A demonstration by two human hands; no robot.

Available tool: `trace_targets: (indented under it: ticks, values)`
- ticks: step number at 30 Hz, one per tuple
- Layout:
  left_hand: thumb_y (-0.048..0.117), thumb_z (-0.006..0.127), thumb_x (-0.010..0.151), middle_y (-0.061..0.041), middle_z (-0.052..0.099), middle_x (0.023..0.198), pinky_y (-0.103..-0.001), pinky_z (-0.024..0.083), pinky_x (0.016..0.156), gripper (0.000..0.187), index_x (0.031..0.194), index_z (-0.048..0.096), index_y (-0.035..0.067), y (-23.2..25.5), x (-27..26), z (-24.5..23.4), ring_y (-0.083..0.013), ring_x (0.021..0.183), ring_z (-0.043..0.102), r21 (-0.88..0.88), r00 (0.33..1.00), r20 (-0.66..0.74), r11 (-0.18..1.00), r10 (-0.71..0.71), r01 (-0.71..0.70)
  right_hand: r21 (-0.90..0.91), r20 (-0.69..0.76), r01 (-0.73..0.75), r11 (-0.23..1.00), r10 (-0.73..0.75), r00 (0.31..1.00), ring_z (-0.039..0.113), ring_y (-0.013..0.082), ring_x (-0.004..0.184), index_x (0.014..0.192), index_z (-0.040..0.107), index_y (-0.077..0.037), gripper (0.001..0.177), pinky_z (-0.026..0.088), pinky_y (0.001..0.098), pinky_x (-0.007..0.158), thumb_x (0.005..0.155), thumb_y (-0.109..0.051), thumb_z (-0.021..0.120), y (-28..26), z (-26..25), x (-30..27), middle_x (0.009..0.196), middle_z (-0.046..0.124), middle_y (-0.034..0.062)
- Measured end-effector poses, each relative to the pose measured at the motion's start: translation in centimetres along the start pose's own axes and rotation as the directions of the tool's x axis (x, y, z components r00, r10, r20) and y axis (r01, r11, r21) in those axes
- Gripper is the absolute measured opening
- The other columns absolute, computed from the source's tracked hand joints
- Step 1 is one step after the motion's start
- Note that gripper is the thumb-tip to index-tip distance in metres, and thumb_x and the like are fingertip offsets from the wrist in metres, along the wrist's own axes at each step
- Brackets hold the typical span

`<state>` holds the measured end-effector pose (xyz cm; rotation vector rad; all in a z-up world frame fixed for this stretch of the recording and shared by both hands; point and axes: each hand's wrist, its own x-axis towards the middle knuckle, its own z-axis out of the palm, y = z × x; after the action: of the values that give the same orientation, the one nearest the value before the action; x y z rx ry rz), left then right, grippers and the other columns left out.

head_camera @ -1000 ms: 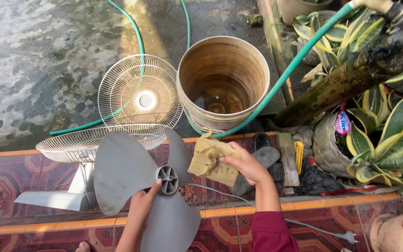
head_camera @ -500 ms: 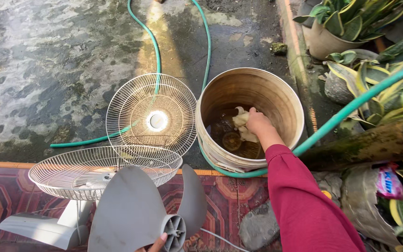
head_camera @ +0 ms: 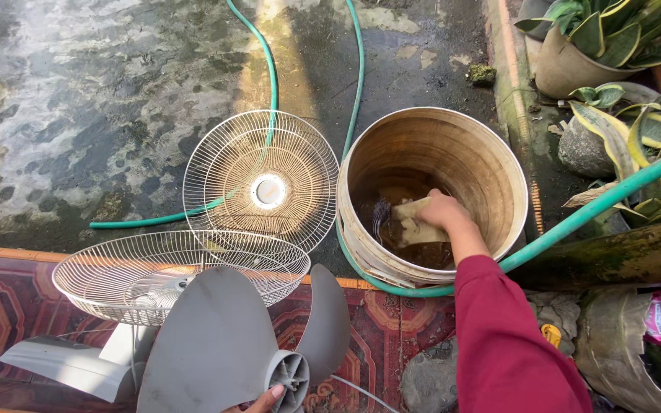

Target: The person cleans a fan blade assembly by first scrubbing it with a toothbrush and then wiping the blades with a cloth.

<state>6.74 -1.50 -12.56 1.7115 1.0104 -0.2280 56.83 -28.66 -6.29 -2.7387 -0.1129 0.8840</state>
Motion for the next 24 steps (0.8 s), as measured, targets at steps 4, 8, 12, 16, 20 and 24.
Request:
trace_targets:
  ticks: [4, 8, 12, 16, 20, 24]
  values:
    - [0.027, 0.091, 0.069, -0.017, 0.077, 0.114, -0.036, 0.052, 0.097, 0.060, 0.117, 0.070, -0.002, 5.6, -2.9, -4.2, -0.0251, 0.107, 0.073, -0.102, 0.961, -0.022, 0.956, 0.275, -0.276, 0.741, -0.149, 0.133, 0.658, -0.032, 0.988, 0.070, 0.0284, 0.100, 0.146, 0.043, -0.012, 0.071, 0.056, 0.0411, 0.085, 0.080, -0.005, 0.068, -0.2, -4.4, -9.0, 0.116, 0.069, 0.0166]
    - [0.030, 0.086, 0.075, -0.016, 0.077, 0.118, -0.034, 0.049, 0.100, 0.057, 0.119, 0.072, -0.004, 11.4, -7.3, -4.7, -0.0243, 0.109, 0.071, -0.128, 0.963, -0.120, 0.958, 0.243, -0.257, 0.869, -0.204, 0.211, 0.447, -0.064, 0.977, 0.068, 0.0167, 0.090, 0.131, 0.064, -0.011, 0.051, 0.054, 0.0298, 0.075, 0.081, -0.001, 0.061, 1.8, -5.1, -14.7, 0.105, 0.072, 0.0071]
    - [0.029, 0.085, 0.075, -0.014, 0.072, 0.124, -0.034, 0.047, 0.098, 0.062, 0.124, 0.068, -0.006, 15.0, -11.9, -5.4, -0.0227, 0.112, 0.065, -0.440, 0.986, -0.110, 0.884, 0.124, -0.160, 0.853, -0.328, 0.291, 0.434, 0.011, 0.945, 0.066, 0.0176, 0.083, 0.120, 0.068, -0.007, 0.042, 0.053, 0.0317, 0.070, 0.081, 0.004, 0.057, 5.5, -3.2, -20.5, 0.098, 0.070, 0.0073]
    - [0.029, 0.083, 0.078, -0.011, 0.068, 0.129, -0.031, 0.045, 0.100, 0.065, 0.130, 0.063, -0.003, 16.8, -15.1, -7.8, -0.0193, 0.115, 0.062, -0.369, 0.960, -0.179, 0.890, 0.216, -0.269, 0.829, -0.325, 0.309, 0.467, -0.049, 0.944, 0.062, 0.0185, 0.079, 0.115, 0.066, -0.005, 0.040, 0.050, 0.0340, 0.066, 0.078, 0.007, 0.055, 8.1, 2.9, -25.8, 0.094, 0.068, 0.0081]
    - [0.028, 0.082, 0.080, -0.012, 0.068, 0.125, -0.032, 0.048, 0.096, 0.063, 0.130, 0.063, -0.003, 16.3, -16.9, -10.7, -0.0206, 0.112, 0.062, -0.404, 0.948, -0.201, 0.861, 0.248, -0.310, 0.788, 0.008, 0.039, 0.614, -0.074, 0.997, 0.071, 0.0218, 0.083, 0.116, 0.064, -0.007, 0.037, 0.055, 0.0371, 0.071, 0.080, 0.001, 0.063, 6.6, 13.8, -30.1, 0.095, 0.072, 0.0068]
    - [0.027, 0.083, 0.080, -0.011, 0.066, 0.127, -0.031, 0.046, 0.099, 0.063, 0.131, 0.061, -0.003, 14.8, -17.7, -12.7, -0.0192, 0.114, 0.061, -0.379, 0.917, -0.271, 0.844, 0.291, -0.380, 0.485, -0.081, 0.256, 0.836, -0.248, 0.965, 0.069, 0.0365, 0.108, 0.145, 0.055, -0.021, 0.064, 0.054, 0.0410, 0.090, 0.083, -0.015, 0.065, 2.0, 22.9, -34.0, 0.120, 0.069, 0.0200]
